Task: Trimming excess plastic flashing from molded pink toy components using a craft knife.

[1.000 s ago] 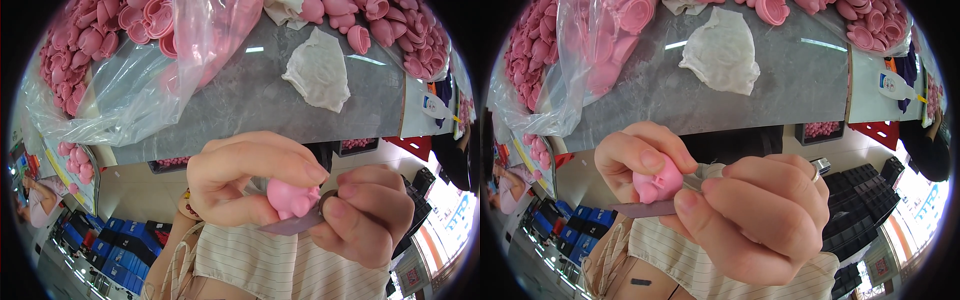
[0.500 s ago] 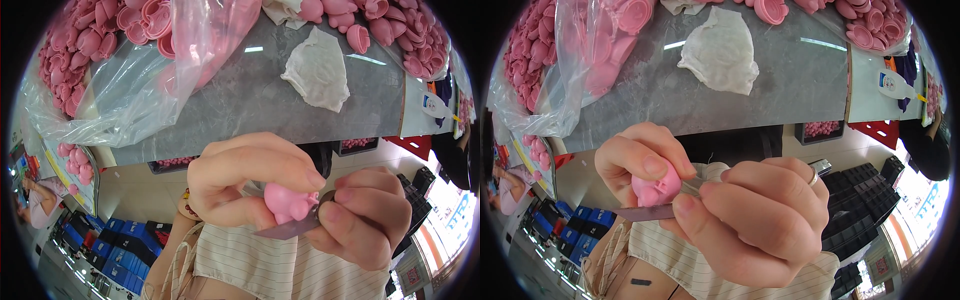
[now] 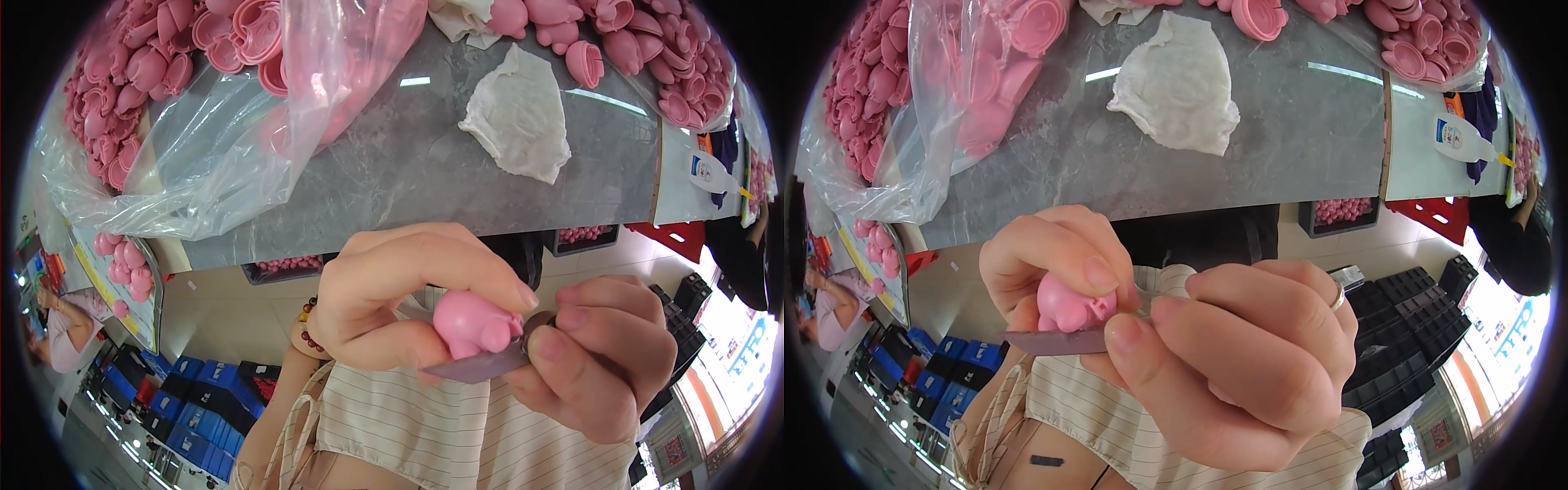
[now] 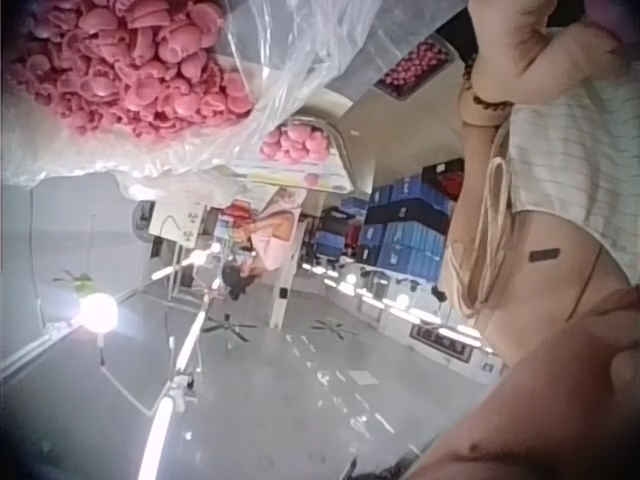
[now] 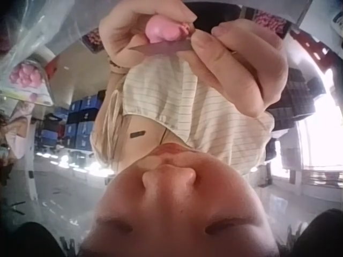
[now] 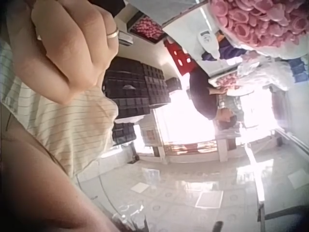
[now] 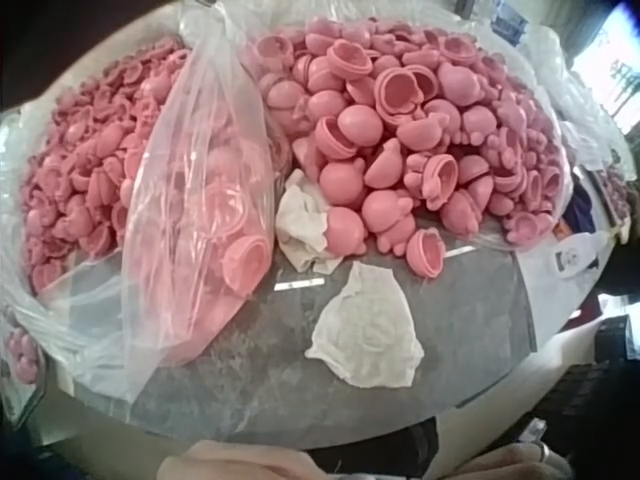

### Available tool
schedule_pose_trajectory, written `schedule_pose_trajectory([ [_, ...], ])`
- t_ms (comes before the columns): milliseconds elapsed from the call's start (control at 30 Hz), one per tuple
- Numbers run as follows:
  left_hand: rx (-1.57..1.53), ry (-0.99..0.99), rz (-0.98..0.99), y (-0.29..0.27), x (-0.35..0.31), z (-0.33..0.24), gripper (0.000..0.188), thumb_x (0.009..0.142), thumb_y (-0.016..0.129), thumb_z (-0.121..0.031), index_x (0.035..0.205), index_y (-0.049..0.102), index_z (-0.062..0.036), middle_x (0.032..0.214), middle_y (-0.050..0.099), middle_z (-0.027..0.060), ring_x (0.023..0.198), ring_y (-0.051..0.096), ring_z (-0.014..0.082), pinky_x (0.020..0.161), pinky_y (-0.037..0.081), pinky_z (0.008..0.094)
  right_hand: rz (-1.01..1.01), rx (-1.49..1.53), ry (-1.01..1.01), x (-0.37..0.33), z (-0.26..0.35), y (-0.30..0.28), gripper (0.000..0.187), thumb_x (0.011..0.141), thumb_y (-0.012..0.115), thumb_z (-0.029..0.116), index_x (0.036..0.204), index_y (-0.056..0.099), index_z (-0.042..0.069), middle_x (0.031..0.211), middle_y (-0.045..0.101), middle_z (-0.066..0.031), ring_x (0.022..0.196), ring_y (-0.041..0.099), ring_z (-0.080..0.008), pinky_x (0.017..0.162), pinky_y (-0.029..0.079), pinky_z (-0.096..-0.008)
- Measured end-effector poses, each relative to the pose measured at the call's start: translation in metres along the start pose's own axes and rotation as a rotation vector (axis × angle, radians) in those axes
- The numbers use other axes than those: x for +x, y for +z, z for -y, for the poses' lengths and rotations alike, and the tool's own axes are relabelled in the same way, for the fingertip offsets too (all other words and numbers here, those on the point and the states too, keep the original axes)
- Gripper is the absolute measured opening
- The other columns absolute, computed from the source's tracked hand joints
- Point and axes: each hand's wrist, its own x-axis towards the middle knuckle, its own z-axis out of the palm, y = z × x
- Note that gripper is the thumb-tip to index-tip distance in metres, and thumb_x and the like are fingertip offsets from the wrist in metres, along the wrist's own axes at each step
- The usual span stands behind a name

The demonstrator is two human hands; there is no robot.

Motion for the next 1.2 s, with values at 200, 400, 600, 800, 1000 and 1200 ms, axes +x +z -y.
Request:
schedule_pose_trajectory([
  [200,0.053,0.027,-0.039,0.0,0.0,0.0,0.053,0.071,0.06,-0.037,0.097,0.053,0.0079,0.089,0.059,0.0155,0.077,0.059,0.0245,0.067,0.046,0.0297,-0.029,-0.06,0.027,0.001,0.003,0.0,0.031,0.066,0.069,0.022,0.086,0.051,0.006,0.08,0.045,-0.0093,0.058,0.046,-0.0185,0.043,0.04,-0.0237],
  [400,-0.063,-0.07,-0.057,0.004,-0.003,-0.004,0.054,0.077,0.051,-0.042,0.097,0.052,0.0081,0.087,0.059,0.0144,0.075,0.059,0.0206,0.066,0.046,0.0282,-0.04,-0.031,-0.039,-0.001,-0.009,-0.011,0.027,0.073,0.062,0.019,0.089,0.052,0.001,0.081,0.044,-0.0127,0.059,0.047,-0.0199,0.044,0.042,-0.0255],
  [600,-0.313,0.006,-0.212,0.011,-0.006,0.004,0.055,0.085,0.036,-0.042,0.092,0.052,0.0099,0.085,0.058,0.017,0.069,0.057,0.0174,0.063,0.046,0.0269,0.037,0.073,0.014,0.0,-0.006,-0.01,0.024,0.076,0.059,0.018,0.087,0.052,-0.002,0.081,0.044,-0.0142,0.059,0.047,-0.0198,0.046,0.045,-0.0278],
  [800,-0.307,0.021,-0.151,0.004,-0.005,0.006,0.058,0.086,0.033,-0.043,0.095,0.052,0.011,0.085,0.058,0.0172,0.068,0.058,0.0182,0.061,0.046,0.0267,-0.026,0.049,-0.013,-0.002,-0.008,0.003,0.024,0.072,0.064,0.018,0.083,0.052,0.0,0.079,0.045,-0.0132,0.054,0.048,-0.0184,0.042,0.043,-0.0267],
  [1000,-0.209,0.034,-0.16,0.011,-0.002,-0.001,0.058,0.078,0.047,-0.046,0.099,0.053,0.0078,0.086,0.059,0.0154,0.068,0.058,0.0188,0.06,0.045,0.0273,-0.052,0.019,0.011,0.002,0.0,0.012,0.027,0.067,0.069,0.017,0.082,0.053,0.001,0.079,0.046,-0.0118,0.051,0.047,-0.0171,0.04,0.039,-0.023],
  [1200,0.097,0.043,-0.122,0.005,0.0,-0.002,0.054,0.059,0.072,-0.029,0.097,0.054,0.0049,0.089,0.059,0.0133,0.065,0.056,0.0197,0.057,0.044,0.0267,-0.045,-0.009,0.038,-0.003,-0.003,0.008,0.025,0.069,0.068,0.016,0.083,0.054,0.001,0.078,0.046,-0.0114,0.05,0.047,-0.017,0.041,0.039,-0.0228],
])
